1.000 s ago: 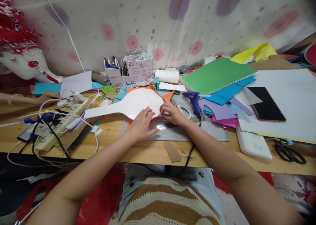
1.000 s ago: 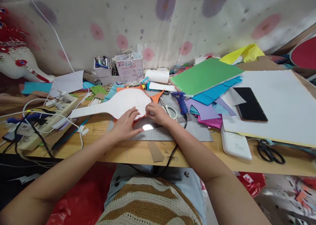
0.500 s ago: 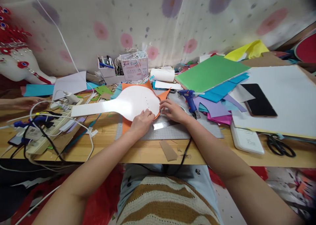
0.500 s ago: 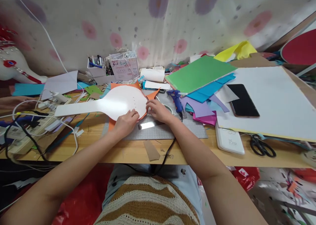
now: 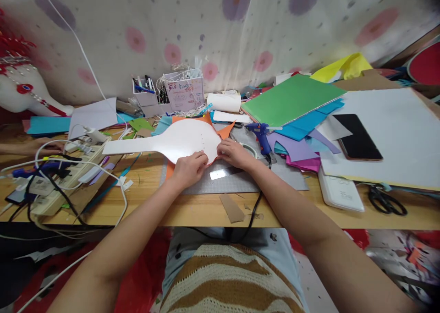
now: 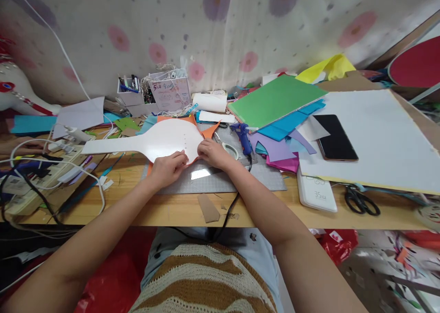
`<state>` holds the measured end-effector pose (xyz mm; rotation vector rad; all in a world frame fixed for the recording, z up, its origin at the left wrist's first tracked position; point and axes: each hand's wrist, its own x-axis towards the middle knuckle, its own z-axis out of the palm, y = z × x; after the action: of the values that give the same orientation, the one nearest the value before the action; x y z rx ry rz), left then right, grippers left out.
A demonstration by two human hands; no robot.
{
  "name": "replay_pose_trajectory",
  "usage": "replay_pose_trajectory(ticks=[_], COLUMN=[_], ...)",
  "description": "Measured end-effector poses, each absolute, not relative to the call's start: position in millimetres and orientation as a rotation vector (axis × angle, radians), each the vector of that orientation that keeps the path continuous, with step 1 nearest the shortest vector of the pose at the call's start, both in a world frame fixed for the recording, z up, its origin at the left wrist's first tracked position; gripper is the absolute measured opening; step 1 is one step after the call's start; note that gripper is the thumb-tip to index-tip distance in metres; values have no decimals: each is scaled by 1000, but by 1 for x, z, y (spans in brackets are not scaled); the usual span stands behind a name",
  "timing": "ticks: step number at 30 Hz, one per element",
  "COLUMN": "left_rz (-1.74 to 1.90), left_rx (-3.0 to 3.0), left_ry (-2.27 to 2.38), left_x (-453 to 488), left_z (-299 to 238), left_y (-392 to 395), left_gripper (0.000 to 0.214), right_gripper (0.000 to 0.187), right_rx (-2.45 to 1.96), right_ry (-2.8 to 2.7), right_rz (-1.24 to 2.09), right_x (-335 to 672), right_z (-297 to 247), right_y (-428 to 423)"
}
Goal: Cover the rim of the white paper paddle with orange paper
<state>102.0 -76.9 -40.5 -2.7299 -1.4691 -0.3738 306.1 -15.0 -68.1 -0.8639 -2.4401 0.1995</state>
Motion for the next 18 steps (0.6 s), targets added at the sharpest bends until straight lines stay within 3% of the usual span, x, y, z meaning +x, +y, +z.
replay_pose_trajectory(ticks=[5, 18], left_rz=[-353, -328], left_rx=[-2497, -2482], left_ry=[-1615, -1680], left_x=[124, 129], left_z=[-47, -45], left_y=[-84, -79], left_gripper=[28, 21], right_gripper=[8, 14], right_rx=[-862, -1016], right_ry=[-2452, -2309], right_rz=[224, 338], right_x=[306, 319], right_z=[-66, -51], right_y=[-17, -32])
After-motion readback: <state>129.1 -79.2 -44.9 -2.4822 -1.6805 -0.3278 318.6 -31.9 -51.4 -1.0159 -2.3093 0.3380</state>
